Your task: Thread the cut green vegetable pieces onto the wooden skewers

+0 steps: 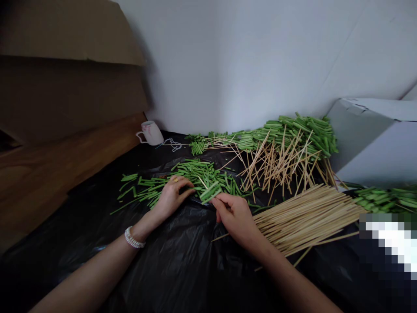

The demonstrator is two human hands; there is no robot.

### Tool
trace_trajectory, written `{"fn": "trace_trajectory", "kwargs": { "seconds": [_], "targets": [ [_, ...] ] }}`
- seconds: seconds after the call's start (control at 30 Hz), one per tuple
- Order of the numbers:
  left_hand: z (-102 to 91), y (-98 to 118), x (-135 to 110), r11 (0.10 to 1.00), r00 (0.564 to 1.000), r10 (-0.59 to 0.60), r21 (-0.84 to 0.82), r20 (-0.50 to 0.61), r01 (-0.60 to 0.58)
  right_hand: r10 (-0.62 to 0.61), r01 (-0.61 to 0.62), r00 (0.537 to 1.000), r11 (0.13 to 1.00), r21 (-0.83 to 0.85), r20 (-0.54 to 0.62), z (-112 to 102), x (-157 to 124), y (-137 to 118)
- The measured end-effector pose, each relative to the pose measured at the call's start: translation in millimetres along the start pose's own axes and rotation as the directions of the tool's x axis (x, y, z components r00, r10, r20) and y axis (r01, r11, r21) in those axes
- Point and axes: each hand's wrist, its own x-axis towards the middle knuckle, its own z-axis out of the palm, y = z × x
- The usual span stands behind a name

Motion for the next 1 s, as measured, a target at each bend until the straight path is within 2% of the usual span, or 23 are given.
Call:
{"fn": "trace_trajectory", "kwargs": {
  "seconds": [0.1,0.17,0.23,0.3,0.37,0.43,0.63,1.0],
  "targets": [
    [-2.4,8,-1,0.980,0.990,-0.126,-0.166,-0.068,0.113,-0.026,0.026,1.000,1.000,-0.016,0.004,2,-1,-3],
    [-2.6,13,-2,0.913,0.964,-0.259,-0.339,-0.058,0.224,-0.039,0.040,0.999,0.999,-0.021,0.015,4,-3,-4],
    [-1.7,16,-3,0.785,0.929,-0.371,-0.526,0.024,0.327,-0.043,0.044,0.999,0.999,-0.026,0.030,7,-4,-4],
    [-0.6,17,-3,0.640,0.897,-0.420,-0.656,0.137,0.400,-0.045,0.046,0.998,0.998,-0.041,0.041,9,-5,-4],
    [-0.1,18,-3,0.529,0.875,-0.434,-0.724,0.216,0.441,-0.050,0.052,0.998,0.997,-0.057,0.050,10,-5,-3],
    [-0.4,18,-4,0.469,0.860,-0.440,-0.751,0.257,0.464,-0.051,0.055,0.997,0.996,-0.071,0.056,11,-6,-3],
    [-2.3,19,-4,0.412,0.844,-0.439,-0.766,0.308,0.494,-0.051,0.056,0.997,0.995,-0.080,0.064,10,-5,-3],
    [-2.1,20,-4,0.417,0.845,-0.442,-0.765,0.301,0.491,-0.059,0.064,0.996,0.994,-0.085,0.065,13,-6,-1]
  ]
}}
